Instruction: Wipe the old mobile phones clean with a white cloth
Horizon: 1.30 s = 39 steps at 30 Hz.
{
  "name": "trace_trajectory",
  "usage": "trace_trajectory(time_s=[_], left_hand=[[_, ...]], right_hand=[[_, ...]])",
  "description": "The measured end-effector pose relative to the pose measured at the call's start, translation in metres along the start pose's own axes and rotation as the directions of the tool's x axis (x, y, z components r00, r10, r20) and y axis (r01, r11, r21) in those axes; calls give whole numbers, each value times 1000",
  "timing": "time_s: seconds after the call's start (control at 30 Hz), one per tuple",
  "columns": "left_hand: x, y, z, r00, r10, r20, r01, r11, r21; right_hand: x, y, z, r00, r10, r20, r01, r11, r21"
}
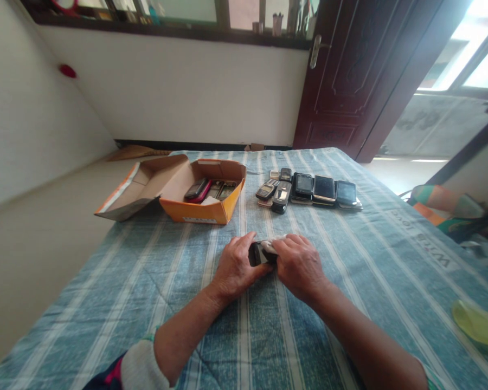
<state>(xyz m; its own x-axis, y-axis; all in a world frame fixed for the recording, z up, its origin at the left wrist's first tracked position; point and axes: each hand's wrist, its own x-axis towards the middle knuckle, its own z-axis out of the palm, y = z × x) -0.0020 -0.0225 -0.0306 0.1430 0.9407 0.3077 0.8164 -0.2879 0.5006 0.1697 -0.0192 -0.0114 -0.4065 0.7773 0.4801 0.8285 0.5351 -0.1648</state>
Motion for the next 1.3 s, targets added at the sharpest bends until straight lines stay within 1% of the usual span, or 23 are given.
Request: trace_trajectory(time_s=[0.17, 0.3, 0.5, 0.6, 0.77, 0.9, 1.03, 1.17, 1.3], left_hand=[[0, -1, 0, 1000, 11, -3, -11, 1000, -10], [-1, -2, 2, 999, 28, -34, -28, 1000, -5], [-4, -2, 3, 992, 99, -84, -98, 995, 17], [-4, -1, 3, 988, 116, -106, -114, 993, 26], [-4, -1, 3, 985, 122, -119, -117, 992, 45], [-3, -1, 2, 989, 95, -110, -89, 994, 55], [-3, -3, 3, 991, 74, -111, -69, 996, 50], [-3, -5, 5, 988, 92, -126, -86, 995, 49], [-4, -5, 5, 981, 131, -143, -126, 991, 49]], right_hand=[[-5, -4, -4, 1000, -10, 19, 10, 1000, -15], [-9, -7, -4, 1000, -11, 10, 11, 999, -30], [-12, -11, -5, 1000, -23, -20, 22, 1000, -7], [-13, -13, -6, 999, -23, -27, 23, 1000, 9], [-16, -15, -5, 999, -9, -32, 10, 1000, 19], [-16, -13, 0, 998, 2, -61, 0, 999, 40], [-12, -10, 9, 995, -56, -80, 65, 991, 121], [-6, -9, 18, 986, -137, -93, 153, 968, 197], [3, -12, 21, 978, -198, -69, 209, 945, 252]])
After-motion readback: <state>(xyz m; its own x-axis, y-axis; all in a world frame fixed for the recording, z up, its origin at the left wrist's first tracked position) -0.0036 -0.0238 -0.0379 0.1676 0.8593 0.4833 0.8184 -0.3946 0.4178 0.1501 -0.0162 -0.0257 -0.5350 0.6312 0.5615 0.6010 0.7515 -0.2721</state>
